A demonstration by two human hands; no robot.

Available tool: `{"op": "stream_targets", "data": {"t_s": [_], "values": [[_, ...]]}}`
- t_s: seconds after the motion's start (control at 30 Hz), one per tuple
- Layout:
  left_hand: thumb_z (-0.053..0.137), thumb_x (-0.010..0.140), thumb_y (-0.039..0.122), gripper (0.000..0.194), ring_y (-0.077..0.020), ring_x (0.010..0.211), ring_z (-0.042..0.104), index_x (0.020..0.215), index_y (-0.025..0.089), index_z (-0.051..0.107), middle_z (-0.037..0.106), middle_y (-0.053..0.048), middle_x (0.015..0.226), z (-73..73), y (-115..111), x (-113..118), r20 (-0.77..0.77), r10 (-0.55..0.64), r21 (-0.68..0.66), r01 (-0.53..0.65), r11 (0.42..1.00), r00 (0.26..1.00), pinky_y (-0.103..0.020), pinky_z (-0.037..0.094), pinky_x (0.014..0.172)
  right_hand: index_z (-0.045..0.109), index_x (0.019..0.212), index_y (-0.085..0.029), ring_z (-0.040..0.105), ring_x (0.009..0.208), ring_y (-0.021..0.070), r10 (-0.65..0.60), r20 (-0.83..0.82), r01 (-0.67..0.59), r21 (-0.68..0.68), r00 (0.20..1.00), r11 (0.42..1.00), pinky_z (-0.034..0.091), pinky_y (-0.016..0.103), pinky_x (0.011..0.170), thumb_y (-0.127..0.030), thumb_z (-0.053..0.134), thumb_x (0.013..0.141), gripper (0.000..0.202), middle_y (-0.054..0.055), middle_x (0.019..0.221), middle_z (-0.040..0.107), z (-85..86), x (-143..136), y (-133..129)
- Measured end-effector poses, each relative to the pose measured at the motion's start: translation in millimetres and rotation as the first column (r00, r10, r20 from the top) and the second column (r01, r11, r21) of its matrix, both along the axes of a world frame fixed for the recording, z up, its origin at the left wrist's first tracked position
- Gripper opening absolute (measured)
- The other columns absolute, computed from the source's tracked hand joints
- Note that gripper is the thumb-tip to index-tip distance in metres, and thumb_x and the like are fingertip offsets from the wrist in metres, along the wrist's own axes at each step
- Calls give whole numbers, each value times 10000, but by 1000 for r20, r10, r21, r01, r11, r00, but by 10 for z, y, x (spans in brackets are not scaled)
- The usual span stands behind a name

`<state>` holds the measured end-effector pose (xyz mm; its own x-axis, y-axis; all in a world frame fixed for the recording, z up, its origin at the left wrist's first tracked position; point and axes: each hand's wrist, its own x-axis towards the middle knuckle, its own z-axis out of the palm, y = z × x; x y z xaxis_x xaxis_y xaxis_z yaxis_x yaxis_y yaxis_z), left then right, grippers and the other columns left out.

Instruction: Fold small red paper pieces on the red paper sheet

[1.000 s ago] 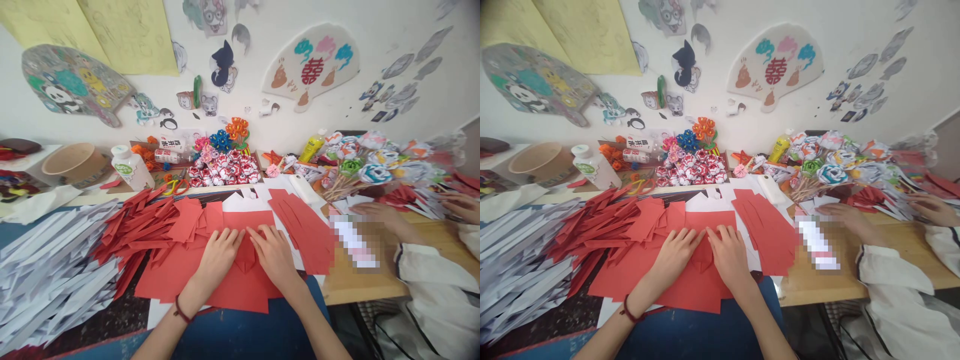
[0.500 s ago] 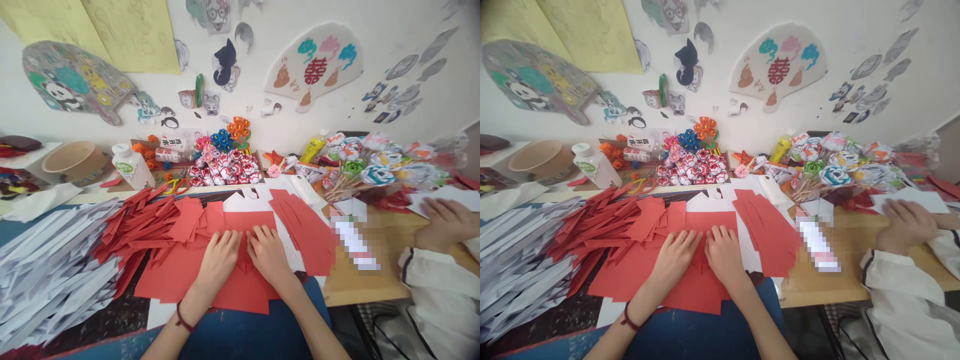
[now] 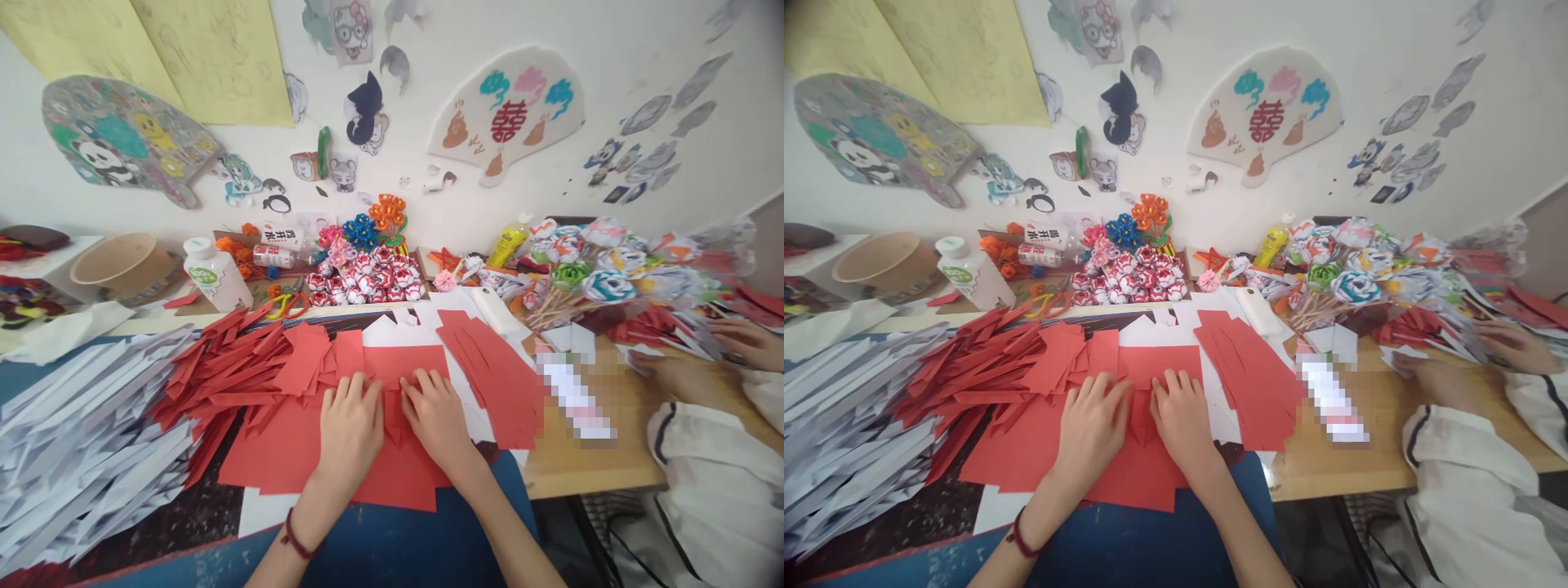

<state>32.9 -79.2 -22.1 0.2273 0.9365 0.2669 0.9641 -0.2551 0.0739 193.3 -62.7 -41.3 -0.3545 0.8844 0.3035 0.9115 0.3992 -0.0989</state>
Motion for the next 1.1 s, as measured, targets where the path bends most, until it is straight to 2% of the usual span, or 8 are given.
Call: {"op": "stream_targets", "data": {"t_s": [0.1, 0.2, 0.3, 0.4, 0.53, 0.73, 0.9, 1.1], "values": [[422, 943, 353, 259, -249, 881, 512, 879, 184, 607, 576, -86, 911, -23, 140, 155, 37, 47, -15, -46, 999, 998, -382, 384, 741, 634, 1167, -172, 497, 941, 268, -29, -14, 28, -14, 999, 1000, 437, 399, 760, -155, 458, 919, 304, 130, 1082, 584, 14, -9, -65], [438, 937, 278, 200, -248, 878, 520, 855, 166, 582, 575, -83, 894, -87, 254, 218, 33, 68, -66, -66, 996, 997, -375, 392, 737, 644, 1147, -190, 512, 930, 256, -57, -93, 52, -49, 994, 997, 455, 387, 754, -164, 463, 924, 288, 116, 1074, 584, 22, 16, -79], [467, 918, 202, 132, -230, 866, 528, 848, 169, 573, 578, -72, 904, -134, 306, 200, 69, 28, -142, -18, 990, 997, -352, 394, 721, 662, 1076, -219, 544, 899, 226, -90, -252, 66, -101, 964, 993, 470, 352, 736, -224, 468, 947, 233, 82, 1004, 589, 17, 65, -16], [463, 923, 197, 138, -227, 861, 530, 852, 168, 578, 579, -73, 908, -142, 312, 179, 64, 5, -146, 4, 989, 998, -352, 394, 718, 660, 995, -225, 575, 866, 205, -111, -377, 59, -147, 920, 987, 471, 323, 712, -243, 516, 929, 160, 52, 924, 595, 17, 102, 93], [518, 910, 286, 157, -245, 882, 530, 869, 153, 591, 582, -90, 916, -109, 306, 190, 12, 18, -102, -17, 995, 1000, -370, 394, 736, 623, 897, -212, 589, 841, 185, -112, -408, 30, -204, 906, 979, 453, 293, 697, -179, 590, 864, 57, 23, 869, 598, 32, 104, 206], [551, 893, 235, 91, -217, 862, 537, 859, 164, 598, 591, -70, 918, -62, 336, 191, 79, -17, -197, 32, 980, 997, -341, 378, 716, 623, 891, -210, 605, 832, 177, -91, -454, -32, -256, 886, 966, 445, 286, 705, -149, 617, 825, 90, 21, 870, 630, 67, 137, 263], [571, 890, 224, 66, -201, 883, 532, 837, 193, 596, 596, -26, 908, 2, 378, 126, 208, -94, -198, 136, 971, 974, -335, 366, 735, 663, 736, -196, 609, 684, 163, -72, -620, -186, -343, 782, 921, 432, 274, 639, -202, 620, 813, 88, 13, 733, 676, 119, 192, 317], [495, 938, 339, 192, -203, 911, 528, 960, 199, 624, 600, -47, 957, 82, 267, -79, 370, -77, -95, 120, 988, 926, -331, 398, 780, 566, 619, -193, 553, 602, 159, -242, -758, -27, -323, 605, 946, 402, 273, 594, -284, 618, 789, 199, -7, 623, 614, 80, 251, 276]]}}
